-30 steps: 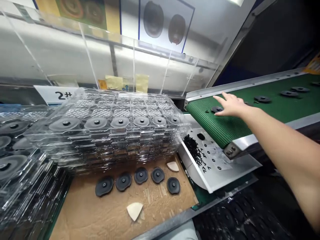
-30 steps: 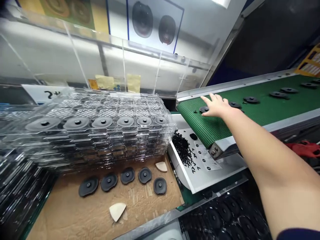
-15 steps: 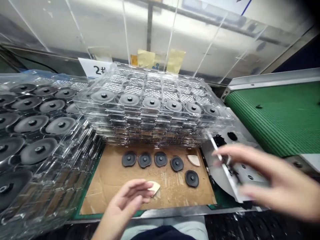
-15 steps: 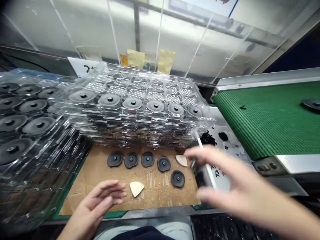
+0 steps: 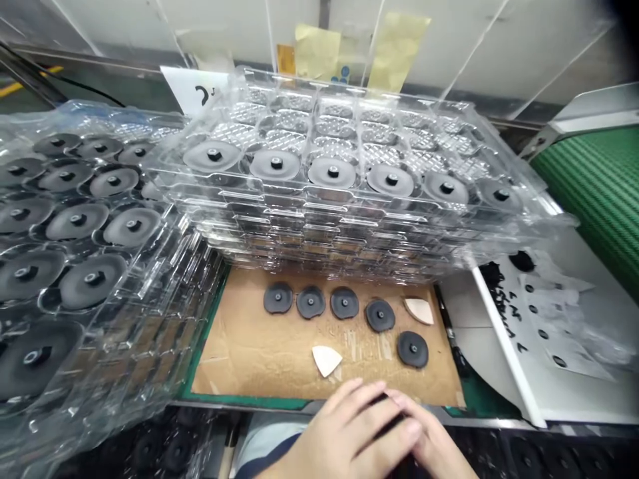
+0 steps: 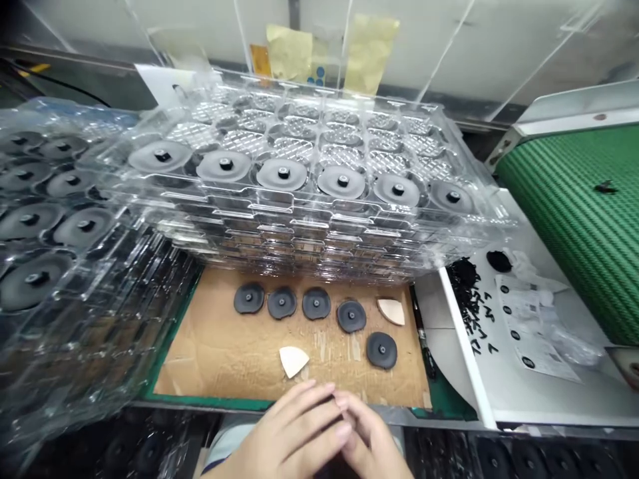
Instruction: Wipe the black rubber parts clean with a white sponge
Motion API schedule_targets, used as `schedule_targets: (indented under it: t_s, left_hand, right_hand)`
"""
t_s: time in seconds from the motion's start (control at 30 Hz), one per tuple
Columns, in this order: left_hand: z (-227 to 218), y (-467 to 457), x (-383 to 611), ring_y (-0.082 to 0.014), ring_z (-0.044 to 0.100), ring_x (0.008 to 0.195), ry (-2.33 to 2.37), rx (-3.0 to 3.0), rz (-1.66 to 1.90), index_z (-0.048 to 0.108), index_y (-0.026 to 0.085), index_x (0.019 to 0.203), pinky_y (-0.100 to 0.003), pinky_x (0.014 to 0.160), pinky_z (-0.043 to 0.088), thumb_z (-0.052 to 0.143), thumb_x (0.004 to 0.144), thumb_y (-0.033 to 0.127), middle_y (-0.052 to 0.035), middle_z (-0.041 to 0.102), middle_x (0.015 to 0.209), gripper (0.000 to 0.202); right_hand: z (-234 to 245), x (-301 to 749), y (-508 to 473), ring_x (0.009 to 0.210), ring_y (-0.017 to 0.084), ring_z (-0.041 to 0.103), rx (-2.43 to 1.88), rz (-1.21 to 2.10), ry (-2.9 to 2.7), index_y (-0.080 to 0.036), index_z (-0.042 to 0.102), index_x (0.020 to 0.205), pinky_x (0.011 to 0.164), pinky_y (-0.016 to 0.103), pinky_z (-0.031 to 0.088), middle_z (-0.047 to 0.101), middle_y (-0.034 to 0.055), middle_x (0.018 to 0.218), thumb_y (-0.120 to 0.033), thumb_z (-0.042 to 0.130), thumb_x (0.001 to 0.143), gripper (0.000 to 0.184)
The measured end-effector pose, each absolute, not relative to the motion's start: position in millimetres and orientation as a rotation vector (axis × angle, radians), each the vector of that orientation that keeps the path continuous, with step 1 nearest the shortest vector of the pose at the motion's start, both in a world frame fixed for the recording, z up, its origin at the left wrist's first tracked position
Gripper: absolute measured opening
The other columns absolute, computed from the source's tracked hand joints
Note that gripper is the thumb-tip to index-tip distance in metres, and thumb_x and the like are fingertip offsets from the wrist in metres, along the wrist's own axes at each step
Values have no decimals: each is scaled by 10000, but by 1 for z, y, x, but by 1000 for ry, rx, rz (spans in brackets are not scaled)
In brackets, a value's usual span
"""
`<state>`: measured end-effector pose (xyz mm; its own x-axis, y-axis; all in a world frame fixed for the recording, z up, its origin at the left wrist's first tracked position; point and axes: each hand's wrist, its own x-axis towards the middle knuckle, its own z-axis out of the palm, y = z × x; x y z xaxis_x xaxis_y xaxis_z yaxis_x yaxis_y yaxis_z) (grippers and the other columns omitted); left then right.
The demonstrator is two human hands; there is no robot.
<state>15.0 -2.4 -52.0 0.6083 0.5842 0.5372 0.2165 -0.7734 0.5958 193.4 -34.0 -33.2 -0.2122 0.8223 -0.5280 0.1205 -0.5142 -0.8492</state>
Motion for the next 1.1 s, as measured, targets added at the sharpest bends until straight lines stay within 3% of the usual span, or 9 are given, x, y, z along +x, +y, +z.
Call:
schedule_targets:
  t_s: [0.1,0.2,0.3,0.4,0.5,0.63,0.77,0.87,1.1]
  left_hand:
    - [-56,-8,4,-293,512,1228,708,2172,1044,370,165,1395,-427,970,462,581,824,335,-179,634,1231,633]
    - [-56,-14,-7,-303,545,1197,969,1506,1024,475,302,1328,-433,998,442,726,702,189,-125,622,1265,683]
    - [-51,-14,-20,-317,557,1178,1086,595,1078,548,312,1256,-428,1001,440,806,594,288,-105,609,1286,711]
    - [-49,-9,-35,-321,563,1159,987,145,1140,607,260,1172,-429,985,449,779,603,410,-115,581,1312,612]
    - [-50,-7,-44,-289,603,1102,925,51,1191,647,248,1111,-417,987,448,771,617,406,-95,628,1239,534]
    - [-49,-9,-47,-271,611,1087,889,18,1203,659,245,1090,-407,1009,429,776,606,409,-80,653,1190,524]
    - [-44,-9,-44,-291,568,1142,898,38,1172,626,243,1143,-389,977,448,799,569,418,-97,606,1263,624]
    - [-40,-8,-40,-278,584,1100,928,59,1170,620,240,1158,-374,952,463,820,543,414,-87,637,1196,669]
    - [-27,-8,-35,-271,622,1035,938,90,1123,637,277,1111,-382,945,471,846,525,219,-36,686,1083,625]
  right_hand:
    - [-41,177,-24,1040,251,641,-1489,1704,-1298,-211,631,1130,912,339,497,685,113,1098,-726,349,811,668]
    - [-56,167,-12,730,198,693,-1514,1393,-1719,-223,608,1143,688,292,567,709,72,842,-649,221,895,626]
    - [-78,159,-1,562,171,635,-1674,1050,-1902,-220,570,1183,558,299,550,653,50,805,-522,336,928,459]
    - [-98,146,0,684,218,643,-1730,895,-1937,-207,599,1136,618,375,546,601,104,966,-417,489,883,347]
    - [-109,132,-7,808,245,635,-1632,820,-2027,-191,624,1094,701,395,524,612,121,985,-310,464,898,280]
    - [-103,123,0,698,214,615,-1465,831,-2137,-198,662,1028,665,355,477,657,53,740,-245,458,897,247]
    - [-61,121,26,828,197,638,-1478,821,-2050,-199,626,1057,725,325,480,703,57,929,-260,469,914,221]
    - [-16,110,32,918,189,620,-1356,778,-1952,-223,568,1140,782,323,473,679,55,1063,-241,476,911,248]
    - [27,87,19,746,161,616,-1064,919,-2172,-175,573,1059,701,294,438,697,36,889,-127,448,884,221]
